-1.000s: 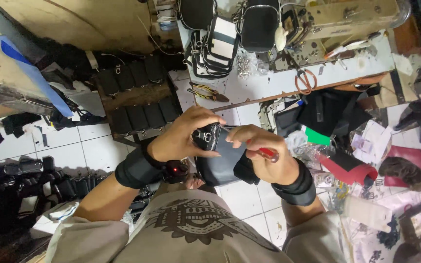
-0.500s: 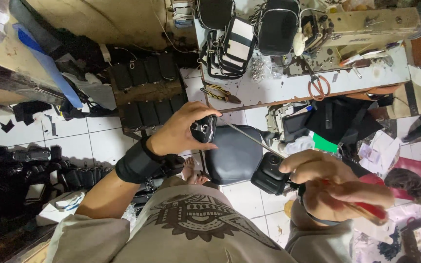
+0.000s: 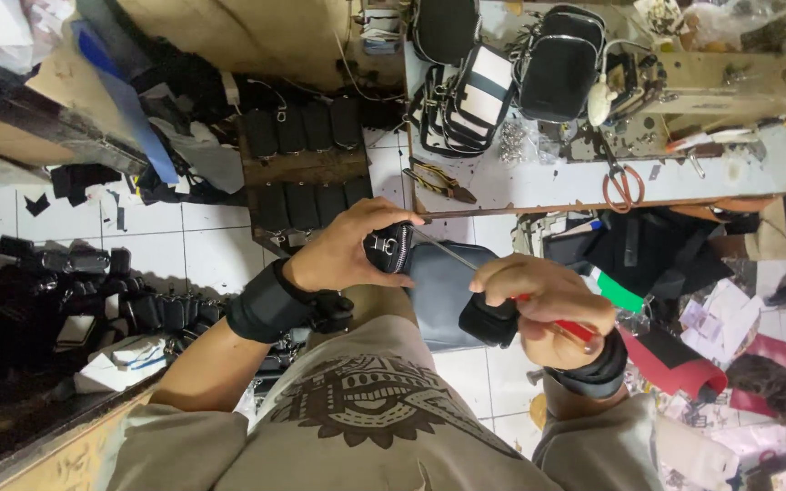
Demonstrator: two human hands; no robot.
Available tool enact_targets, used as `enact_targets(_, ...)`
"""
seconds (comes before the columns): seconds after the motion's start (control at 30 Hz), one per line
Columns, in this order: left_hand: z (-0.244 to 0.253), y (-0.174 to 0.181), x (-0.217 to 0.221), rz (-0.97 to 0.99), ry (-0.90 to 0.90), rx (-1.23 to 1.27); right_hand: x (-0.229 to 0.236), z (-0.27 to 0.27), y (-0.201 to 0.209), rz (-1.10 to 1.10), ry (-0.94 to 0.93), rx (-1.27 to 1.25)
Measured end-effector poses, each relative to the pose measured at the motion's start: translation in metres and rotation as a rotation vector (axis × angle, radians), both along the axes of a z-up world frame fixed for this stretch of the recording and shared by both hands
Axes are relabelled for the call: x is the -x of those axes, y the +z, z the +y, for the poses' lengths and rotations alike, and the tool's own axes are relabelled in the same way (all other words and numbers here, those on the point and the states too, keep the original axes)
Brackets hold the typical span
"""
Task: The person handles a small black pouch, opens and closes the zipper, and uses a screwdriver to adjust the zipper pull. They then pick up another pouch and repeat the zipper adjustment process.
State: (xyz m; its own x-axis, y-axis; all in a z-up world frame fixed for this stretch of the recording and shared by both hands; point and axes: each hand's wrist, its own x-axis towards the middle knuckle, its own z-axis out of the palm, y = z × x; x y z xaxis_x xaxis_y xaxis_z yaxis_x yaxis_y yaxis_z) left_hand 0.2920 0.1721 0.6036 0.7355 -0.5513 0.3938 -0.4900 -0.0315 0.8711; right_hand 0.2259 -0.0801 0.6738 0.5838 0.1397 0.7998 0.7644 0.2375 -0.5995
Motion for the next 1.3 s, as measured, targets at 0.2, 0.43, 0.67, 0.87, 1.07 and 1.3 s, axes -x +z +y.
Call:
enact_targets(0.2,0.007,0.004,0.002,-0.001,-0.004,0.030,-0.007,-0.002,0.020,-0.027,0.054,0.076)
enact_targets(0.43,0.006,0.004,-0.001,-0.002,-0.040,-0.004,-0.002,-0.007,0.038,0.004,-0.033,0.179)
enact_targets(0.67,-0.006,0.008,-0.004,0.027,-0.087,-0.039,-0.003,-0.007,0.026,-0.064,0.024,0.114)
enact_targets(0.87,-0.015,0.006,0.003,0.061,-0.126,-0.064,0.000,-0.009,0.011,-0.074,0.049,0.197)
enact_targets(1.07,-0.011,0.023,0.013,0.091,-0.118,-0.108,0.016,-0.014,0.026,-0.103,0.045,0.191)
enact_targets(1.3,-0.015,0.043,0.023,0.039,-0.190,-0.192,0.022,-0.005,0.018,-0.098,0.107,0.292)
